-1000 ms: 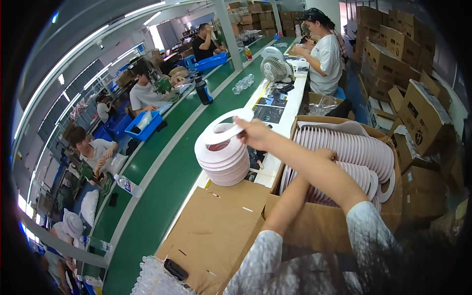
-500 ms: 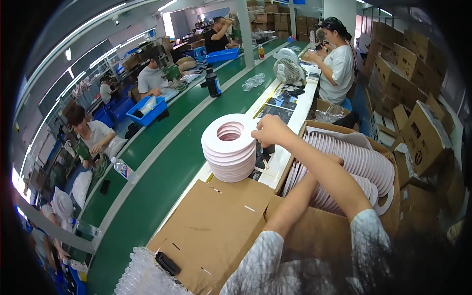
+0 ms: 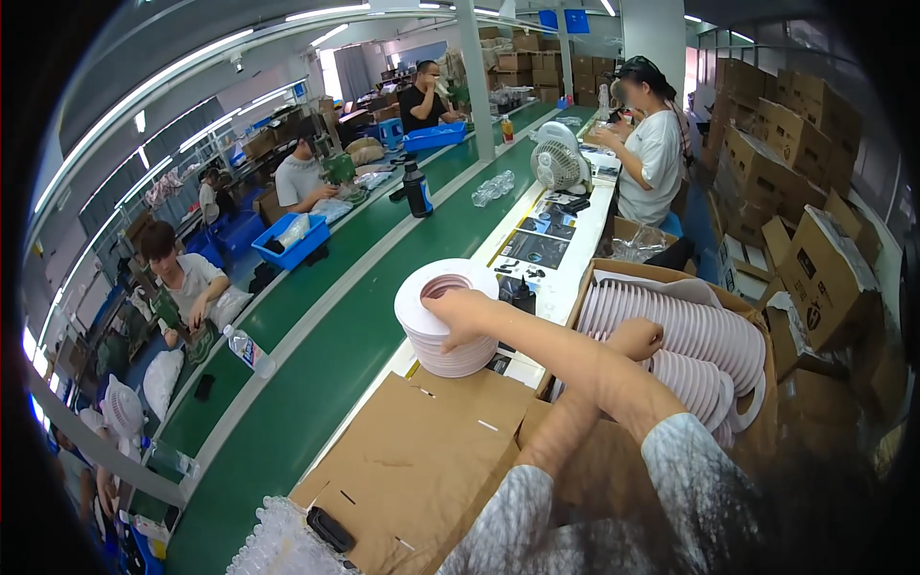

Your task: Packaging circular white components into a cardboard box on an assembly line.

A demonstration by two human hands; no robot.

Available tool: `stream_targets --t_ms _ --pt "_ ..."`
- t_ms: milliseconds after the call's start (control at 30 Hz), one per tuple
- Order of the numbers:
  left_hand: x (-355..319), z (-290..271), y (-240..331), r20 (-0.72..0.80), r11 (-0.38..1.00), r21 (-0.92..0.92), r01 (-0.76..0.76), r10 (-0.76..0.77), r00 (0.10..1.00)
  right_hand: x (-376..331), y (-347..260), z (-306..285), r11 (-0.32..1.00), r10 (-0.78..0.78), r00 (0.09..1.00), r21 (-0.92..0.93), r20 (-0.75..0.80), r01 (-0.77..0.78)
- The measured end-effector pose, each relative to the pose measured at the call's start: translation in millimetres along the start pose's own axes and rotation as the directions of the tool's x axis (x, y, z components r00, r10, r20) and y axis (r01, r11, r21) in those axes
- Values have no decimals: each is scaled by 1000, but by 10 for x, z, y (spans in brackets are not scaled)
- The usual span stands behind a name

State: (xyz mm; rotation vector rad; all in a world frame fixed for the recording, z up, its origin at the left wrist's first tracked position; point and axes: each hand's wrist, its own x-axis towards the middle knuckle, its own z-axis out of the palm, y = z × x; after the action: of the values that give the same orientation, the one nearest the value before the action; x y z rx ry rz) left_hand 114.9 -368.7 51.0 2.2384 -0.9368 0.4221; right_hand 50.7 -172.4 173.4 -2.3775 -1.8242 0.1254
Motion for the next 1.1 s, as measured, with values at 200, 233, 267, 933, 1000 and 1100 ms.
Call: stream_targets --t_ms 200,233,267,933,1000,1100 --pt "-53 30 -195 146 987 23 159 -161 976 176 69 245 992 -123 983 19 -139 127" --pt "8 -36 -140 228 973 123 194 -218 949 256 172 298 990 -137 982 11 -127 140" --pt "40 19 -202 174 991 15 133 -134 976 298 268 357 991 -131 969 -32 -208 127" --pt "145 131 52 168 997 8 79 -79 983 -192 231 340 972 -233 659 -171 -715 159" --pt "-145 -38 -216 113 990 -6 139 -138 984 -349 -33 143 995 -85 834 3 -545 104" --pt "-146 -110 -210 186 985 61 160 -169 968 -1387 340 -80 997 66 756 21 -652 -70"
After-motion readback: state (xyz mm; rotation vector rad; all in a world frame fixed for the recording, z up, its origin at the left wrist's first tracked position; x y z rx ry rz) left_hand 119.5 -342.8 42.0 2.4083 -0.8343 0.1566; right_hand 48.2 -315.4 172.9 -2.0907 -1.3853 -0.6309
